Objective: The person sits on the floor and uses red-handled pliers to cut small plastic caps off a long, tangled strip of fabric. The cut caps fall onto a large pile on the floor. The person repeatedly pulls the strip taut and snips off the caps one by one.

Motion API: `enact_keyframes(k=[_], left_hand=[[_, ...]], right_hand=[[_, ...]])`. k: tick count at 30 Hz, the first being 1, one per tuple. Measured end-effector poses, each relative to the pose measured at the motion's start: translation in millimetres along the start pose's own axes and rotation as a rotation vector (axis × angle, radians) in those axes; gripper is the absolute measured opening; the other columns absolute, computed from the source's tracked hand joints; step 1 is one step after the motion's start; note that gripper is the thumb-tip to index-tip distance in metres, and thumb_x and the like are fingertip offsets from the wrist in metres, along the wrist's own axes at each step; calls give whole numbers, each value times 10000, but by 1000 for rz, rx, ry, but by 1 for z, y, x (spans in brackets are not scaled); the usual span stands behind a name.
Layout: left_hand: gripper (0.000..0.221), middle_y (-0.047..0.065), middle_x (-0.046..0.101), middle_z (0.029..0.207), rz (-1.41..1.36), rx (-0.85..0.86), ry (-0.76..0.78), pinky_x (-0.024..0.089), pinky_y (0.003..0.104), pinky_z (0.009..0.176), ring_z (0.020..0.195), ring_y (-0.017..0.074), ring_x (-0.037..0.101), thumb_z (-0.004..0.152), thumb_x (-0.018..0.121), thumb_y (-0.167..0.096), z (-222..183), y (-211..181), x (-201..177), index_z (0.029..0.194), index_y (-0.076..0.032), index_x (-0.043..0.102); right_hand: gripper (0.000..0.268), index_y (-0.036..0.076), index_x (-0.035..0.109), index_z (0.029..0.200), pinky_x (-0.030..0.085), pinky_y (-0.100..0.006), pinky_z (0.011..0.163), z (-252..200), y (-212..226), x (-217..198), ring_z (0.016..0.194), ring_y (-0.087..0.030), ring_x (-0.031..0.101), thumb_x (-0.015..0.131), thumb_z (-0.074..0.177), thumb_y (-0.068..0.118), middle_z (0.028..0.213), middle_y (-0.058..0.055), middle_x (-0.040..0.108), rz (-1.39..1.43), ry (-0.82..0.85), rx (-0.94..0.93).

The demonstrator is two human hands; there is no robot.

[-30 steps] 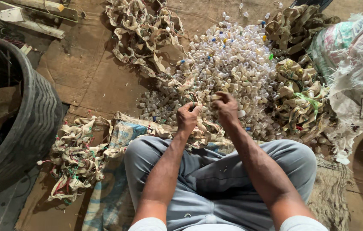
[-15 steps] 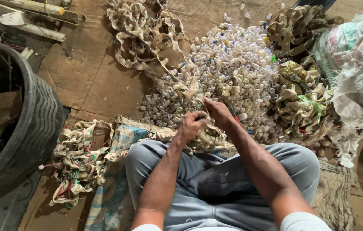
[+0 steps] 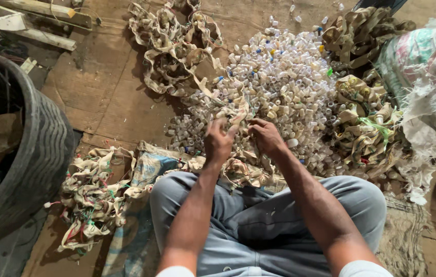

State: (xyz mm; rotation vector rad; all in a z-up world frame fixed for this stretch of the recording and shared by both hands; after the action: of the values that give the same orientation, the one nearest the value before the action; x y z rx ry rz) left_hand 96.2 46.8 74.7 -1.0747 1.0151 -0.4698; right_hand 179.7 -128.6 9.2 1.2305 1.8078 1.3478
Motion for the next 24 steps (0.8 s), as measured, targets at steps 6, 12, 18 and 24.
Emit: enact_keyframes(k=[6, 12, 18, 24], left_hand=[[270, 157, 622, 1096, 66, 101, -75, 614, 314, 615, 854, 213, 681, 960, 648, -247, 49, 0, 3, 1115, -27, 656], [480, 134, 699, 1086, -273, 257, -424, 666, 302, 662, 864, 173, 772, 1004, 487, -411, 187, 1, -162, 1283, -25, 554], [688, 186, 708, 1075, -590, 272, -611, 563, 306, 538, 702, 162, 587, 1101, 399, -535, 310, -14, -351, 1477, 37, 466], [642, 180, 711, 1070, -515, 225, -651, 572, 314, 580, 732, 172, 606, 1090, 427, -501, 321, 19, -359, 1430, 40, 494]], right_hand=[[358, -1, 702, 1274, 461, -243, 543, 8, -7, -5, 677, -107, 610, 559, 976, 138, 878, -93, 711, -146, -117, -2], [342, 14, 725, 1187, 514, -255, 512, 22, -8, -50, 667, -116, 670, 533, 941, 152, 832, -53, 721, -60, -354, 17], [161, 30, 693, 946, 437, -291, 458, 21, -5, -109, 587, -147, 552, 554, 937, 113, 749, -54, 652, 231, -738, -95], [129, 33, 645, 960, 455, -305, 469, 4, 12, -176, 591, -164, 557, 538, 936, 100, 788, -71, 665, 687, -963, -251]])
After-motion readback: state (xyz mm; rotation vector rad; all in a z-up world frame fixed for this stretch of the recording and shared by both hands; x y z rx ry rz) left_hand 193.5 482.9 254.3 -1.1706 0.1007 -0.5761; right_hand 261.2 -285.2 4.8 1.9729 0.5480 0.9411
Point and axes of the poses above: each hand's wrist, its own z-axis towards the middle knuckle, its own x-axis out of the palm, y = z × x, the point moved 8 cm from there along z, towards the middle knuckle
